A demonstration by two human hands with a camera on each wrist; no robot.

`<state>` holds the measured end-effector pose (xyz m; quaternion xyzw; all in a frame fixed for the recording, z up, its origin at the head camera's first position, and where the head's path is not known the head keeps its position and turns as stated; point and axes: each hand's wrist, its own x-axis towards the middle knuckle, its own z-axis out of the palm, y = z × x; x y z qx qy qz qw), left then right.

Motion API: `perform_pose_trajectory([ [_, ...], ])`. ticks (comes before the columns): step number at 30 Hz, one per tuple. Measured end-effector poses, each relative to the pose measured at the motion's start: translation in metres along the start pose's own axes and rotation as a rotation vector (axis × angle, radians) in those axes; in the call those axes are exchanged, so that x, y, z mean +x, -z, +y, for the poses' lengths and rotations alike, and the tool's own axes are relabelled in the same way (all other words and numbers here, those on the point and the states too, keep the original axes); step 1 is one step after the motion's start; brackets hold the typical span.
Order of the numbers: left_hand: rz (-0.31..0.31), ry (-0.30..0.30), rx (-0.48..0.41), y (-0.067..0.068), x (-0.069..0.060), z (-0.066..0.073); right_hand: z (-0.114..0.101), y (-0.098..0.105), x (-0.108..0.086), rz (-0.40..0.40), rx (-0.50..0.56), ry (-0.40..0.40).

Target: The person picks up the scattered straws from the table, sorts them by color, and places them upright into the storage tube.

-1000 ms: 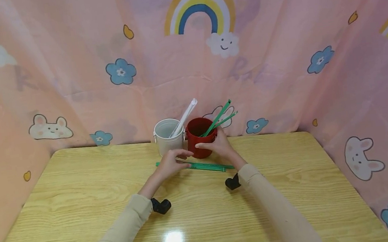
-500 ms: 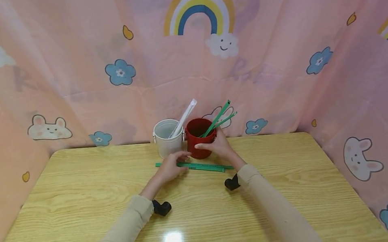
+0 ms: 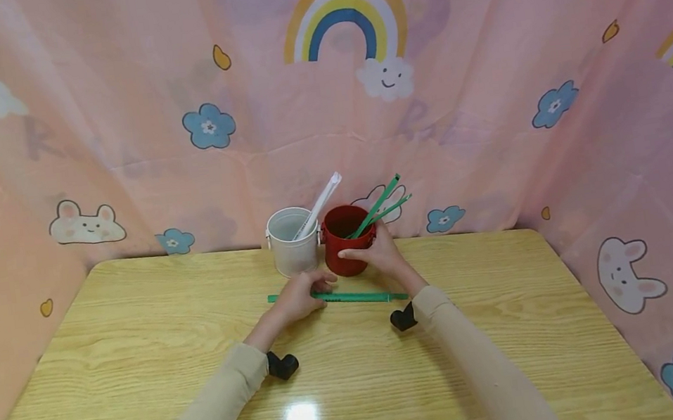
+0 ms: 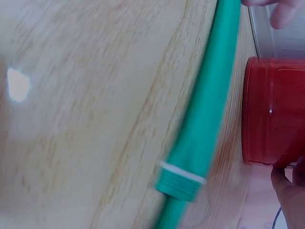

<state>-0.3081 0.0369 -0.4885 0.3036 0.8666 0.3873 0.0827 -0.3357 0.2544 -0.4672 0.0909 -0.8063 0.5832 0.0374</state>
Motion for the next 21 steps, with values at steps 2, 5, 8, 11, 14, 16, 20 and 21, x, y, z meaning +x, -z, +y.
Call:
perform_pose_trajectory([
  [2, -0.014, 0.012, -0.006, -0.002, -0.001, 0.0, -0.004, -0.001, -0.002, -0.001, -0.001, 0.0],
  [5, -0.023, 0.013, -0.001, -0.003, -0.003, 0.001, -0.018, -0.001, -0.007, -0.01, -0.001, -0.013],
  [8, -0.023, 0.006, 0.026, -0.002, -0.005, 0.003, -0.024, -0.001, -0.01, -0.014, -0.002, -0.021],
  [11, -0.021, 0.002, 0.049, -0.001, -0.007, 0.004, -0.024, -0.001, -0.01, -0.018, 0.003, -0.023],
  [14, -0.012, 0.009, 0.067, 0.0, -0.009, 0.004, -0.024, -0.001, -0.01, -0.017, 0.0, -0.027],
  [16, -0.002, 0.011, 0.076, 0.002, -0.011, 0.004, -0.024, -0.001, -0.01, -0.013, -0.001, -0.031],
  [20, 0.012, 0.011, 0.115, 0.006, -0.016, 0.003, -0.024, -0.001, -0.01, -0.01, -0.005, -0.033],
  [21, 0.015, 0.008, 0.125, 0.008, -0.017, 0.002, -0.024, -0.001, -0.009, -0.009, -0.007, -0.035],
])
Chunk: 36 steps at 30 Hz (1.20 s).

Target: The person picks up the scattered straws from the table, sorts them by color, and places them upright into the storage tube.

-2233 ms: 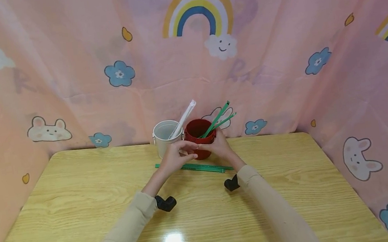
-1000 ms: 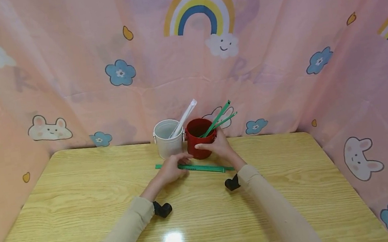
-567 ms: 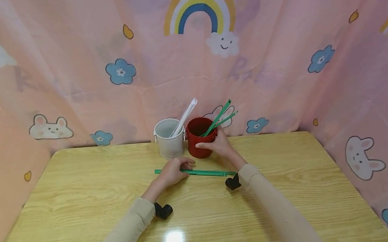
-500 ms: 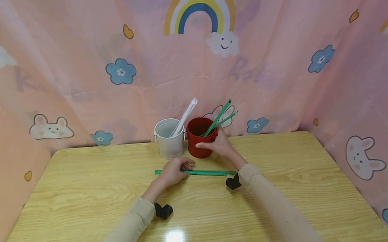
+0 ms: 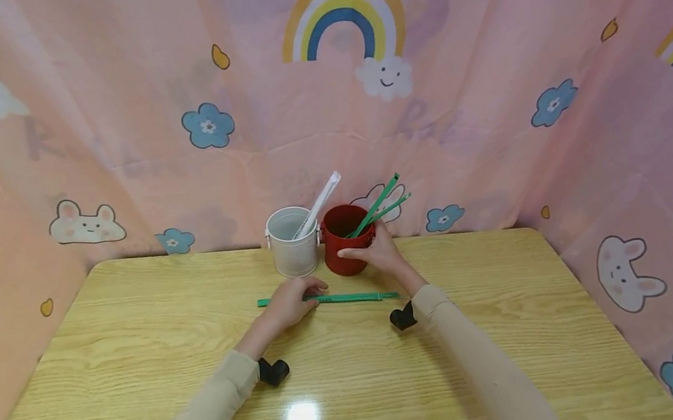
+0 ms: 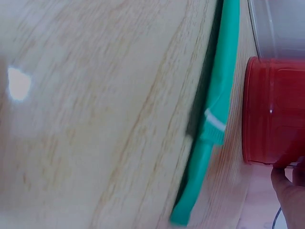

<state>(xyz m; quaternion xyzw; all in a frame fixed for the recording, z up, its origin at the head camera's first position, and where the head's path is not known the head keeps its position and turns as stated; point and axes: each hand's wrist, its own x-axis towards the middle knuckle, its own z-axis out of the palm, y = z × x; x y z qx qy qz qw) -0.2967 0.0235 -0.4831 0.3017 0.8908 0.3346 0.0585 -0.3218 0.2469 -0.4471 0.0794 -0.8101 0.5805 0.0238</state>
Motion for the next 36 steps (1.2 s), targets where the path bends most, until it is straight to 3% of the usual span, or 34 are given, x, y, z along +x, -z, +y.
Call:
perform_pose_trajectory([
  [10, 0.055, -0.082, 0.125, 0.007, -0.005, -0.01, -0.002, 0.0, 0.0, -0.002, -0.014, 0.0],
  [16, 0.045, -0.109, 0.16, 0.01, -0.007, -0.009, -0.003, -0.001, -0.001, -0.003, -0.004, 0.008],
  [29, 0.058, -0.122, 0.24, 0.018, -0.015, -0.014, -0.003, 0.0, -0.001, -0.019, 0.006, 0.02],
  [36, 0.023, -0.063, 0.256, 0.025, -0.017, -0.015, -0.004, 0.0, -0.002, -0.016, 0.014, 0.015],
])
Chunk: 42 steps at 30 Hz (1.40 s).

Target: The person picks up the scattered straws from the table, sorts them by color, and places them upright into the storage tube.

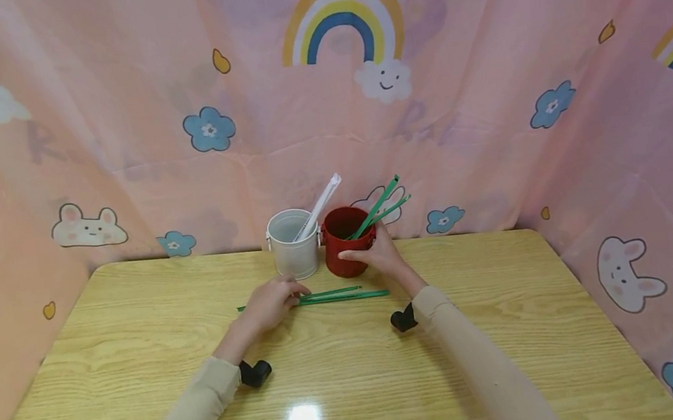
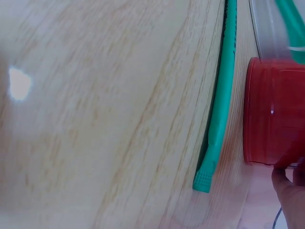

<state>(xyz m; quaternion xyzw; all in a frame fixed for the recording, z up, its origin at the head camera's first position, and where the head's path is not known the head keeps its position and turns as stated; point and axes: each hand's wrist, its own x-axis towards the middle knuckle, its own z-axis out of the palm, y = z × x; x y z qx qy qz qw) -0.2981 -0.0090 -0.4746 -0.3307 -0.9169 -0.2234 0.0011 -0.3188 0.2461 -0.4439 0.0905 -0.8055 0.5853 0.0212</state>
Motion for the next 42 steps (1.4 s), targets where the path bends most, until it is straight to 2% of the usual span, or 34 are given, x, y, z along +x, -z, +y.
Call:
perform_pose_trajectory([
  [11, -0.03, 0.058, -0.104, 0.019, 0.001, 0.005, 0.004, 0.0, 0.001, 0.002, 0.009, 0.03],
  [18, -0.009, 0.059, -0.114, 0.027, 0.004, 0.013, 0.005, 0.0, 0.002, 0.021, 0.005, 0.006],
  [23, -0.022, 0.037, -0.117, 0.03, 0.008, 0.02, 0.007, 0.001, 0.003, 0.022, 0.039, 0.039],
  [28, -0.007, 0.009, -0.185, 0.033, 0.011, 0.028, 0.009, 0.001, 0.003, 0.008, 0.021, 0.09],
  [34, 0.044, -0.009, -0.291, 0.039, 0.013, 0.037, 0.01, 0.0, 0.004, 0.002, 0.035, 0.079],
  [39, 0.143, -0.048, -0.393, 0.043, 0.017, 0.044, 0.006, -0.001, 0.003, 0.008, 0.015, 0.062],
  [42, 0.203, -0.048, -0.447, 0.044, 0.021, 0.048, 0.003, -0.001, 0.003, 0.007, 0.011, 0.066],
])
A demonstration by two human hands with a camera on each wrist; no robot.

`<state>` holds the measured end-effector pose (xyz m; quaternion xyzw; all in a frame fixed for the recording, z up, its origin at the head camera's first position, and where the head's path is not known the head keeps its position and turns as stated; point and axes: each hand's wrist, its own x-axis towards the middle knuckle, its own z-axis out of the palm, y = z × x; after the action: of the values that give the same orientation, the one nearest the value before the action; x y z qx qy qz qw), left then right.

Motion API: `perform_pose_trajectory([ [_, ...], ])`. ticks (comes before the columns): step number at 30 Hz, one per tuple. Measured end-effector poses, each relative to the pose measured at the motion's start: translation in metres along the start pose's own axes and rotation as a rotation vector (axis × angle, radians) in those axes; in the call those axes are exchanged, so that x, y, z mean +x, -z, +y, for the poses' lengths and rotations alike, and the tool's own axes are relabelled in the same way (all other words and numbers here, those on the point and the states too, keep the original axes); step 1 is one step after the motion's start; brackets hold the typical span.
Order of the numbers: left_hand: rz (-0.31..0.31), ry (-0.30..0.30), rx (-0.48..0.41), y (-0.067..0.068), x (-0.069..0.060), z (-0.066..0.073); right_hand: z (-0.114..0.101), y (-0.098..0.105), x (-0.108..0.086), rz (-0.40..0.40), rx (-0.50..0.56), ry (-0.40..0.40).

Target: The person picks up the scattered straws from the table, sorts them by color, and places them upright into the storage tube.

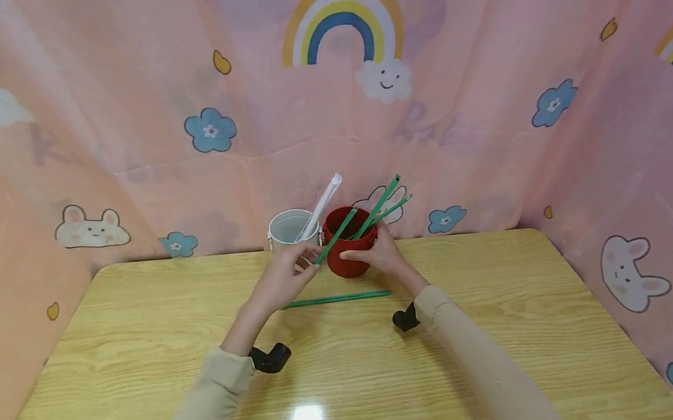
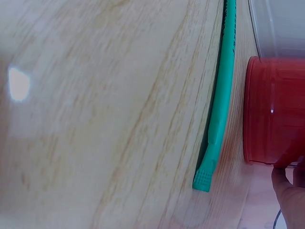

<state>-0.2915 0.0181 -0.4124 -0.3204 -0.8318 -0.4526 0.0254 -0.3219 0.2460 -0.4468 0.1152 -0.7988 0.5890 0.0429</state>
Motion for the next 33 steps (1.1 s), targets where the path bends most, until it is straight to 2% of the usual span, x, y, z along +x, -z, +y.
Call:
perform_pose_trajectory([
  [5, 0.109, 0.038, -0.075, -0.003, 0.007, 0.007, -0.003, 0.001, -0.001, 0.001, -0.008, -0.026],
  [11, 0.25, 0.01, -0.089, -0.003, 0.015, 0.015, -0.002, 0.001, -0.001, 0.0, 0.008, -0.047],
  [15, 0.315, -0.007, -0.095, -0.002, 0.024, 0.021, 0.0, 0.001, 0.0, -0.002, 0.017, -0.044],
  [18, 0.336, -0.017, -0.105, -0.001, 0.029, 0.025, 0.003, 0.001, 0.001, -0.004, 0.02, -0.03],
  [23, 0.337, -0.033, -0.109, -0.002, 0.037, 0.032, 0.004, 0.002, 0.002, -0.004, 0.02, -0.031],
  [29, 0.358, -0.012, -0.11, -0.001, 0.045, 0.039, 0.001, 0.001, 0.001, 0.0, 0.023, -0.019],
  [33, 0.388, -0.041, -0.141, 0.0, 0.053, 0.043, 0.0, 0.001, 0.001, -0.002, 0.026, -0.017],
])
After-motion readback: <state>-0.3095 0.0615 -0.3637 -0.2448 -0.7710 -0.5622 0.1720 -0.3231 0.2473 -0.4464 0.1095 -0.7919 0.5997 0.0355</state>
